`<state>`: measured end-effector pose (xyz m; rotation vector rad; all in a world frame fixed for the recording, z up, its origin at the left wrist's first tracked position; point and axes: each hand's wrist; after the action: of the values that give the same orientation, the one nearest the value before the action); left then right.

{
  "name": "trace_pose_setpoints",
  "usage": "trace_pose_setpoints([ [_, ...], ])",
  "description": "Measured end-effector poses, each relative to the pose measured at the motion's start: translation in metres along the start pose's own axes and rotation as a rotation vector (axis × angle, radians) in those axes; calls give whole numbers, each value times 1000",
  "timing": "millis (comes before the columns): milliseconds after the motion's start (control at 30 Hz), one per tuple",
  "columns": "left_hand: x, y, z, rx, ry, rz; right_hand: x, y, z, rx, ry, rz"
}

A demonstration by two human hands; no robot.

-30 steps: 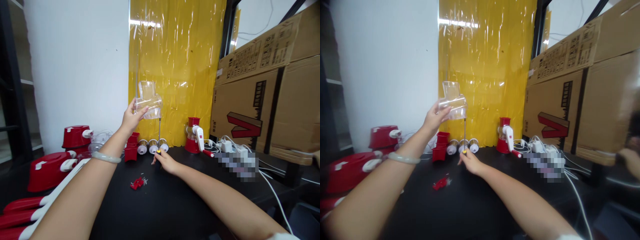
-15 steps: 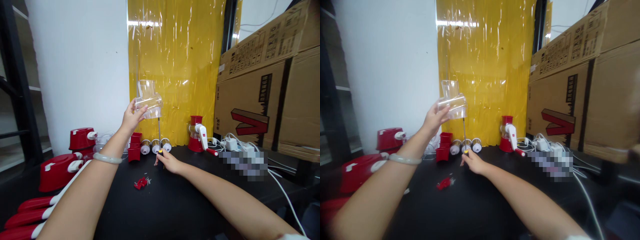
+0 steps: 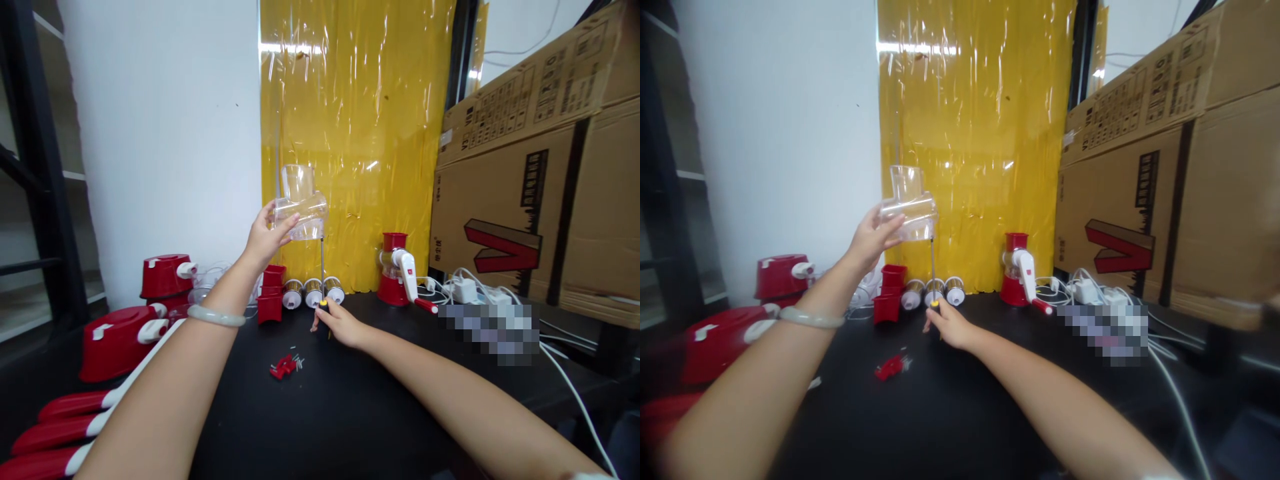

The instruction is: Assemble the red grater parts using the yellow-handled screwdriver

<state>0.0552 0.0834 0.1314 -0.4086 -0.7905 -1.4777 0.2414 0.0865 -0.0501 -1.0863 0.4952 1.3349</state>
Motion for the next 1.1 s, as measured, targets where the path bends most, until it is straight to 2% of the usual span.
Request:
trace_pose_setpoints([
  [233, 0, 2, -3, 28, 2, 38, 7, -1, 2, -5, -57, 13],
  [600, -1, 0, -3, 12, 26, 44, 10, -2, 1, -2, -71, 32],
  [933, -2, 1, -1, 51, 55, 68, 9, 0, 1, -17, 12, 99],
  [1100, 0, 1, -2, 54, 43, 57, 13, 0, 1, -19, -4, 111],
])
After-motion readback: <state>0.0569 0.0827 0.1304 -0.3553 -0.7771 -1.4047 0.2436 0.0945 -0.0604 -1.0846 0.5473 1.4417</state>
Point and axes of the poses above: each hand's wrist, its own z-axis towards the middle knuckle, its own y-axis out of the palm, x = y × z, and after that the axes turned 9 degrees about x, right-handed
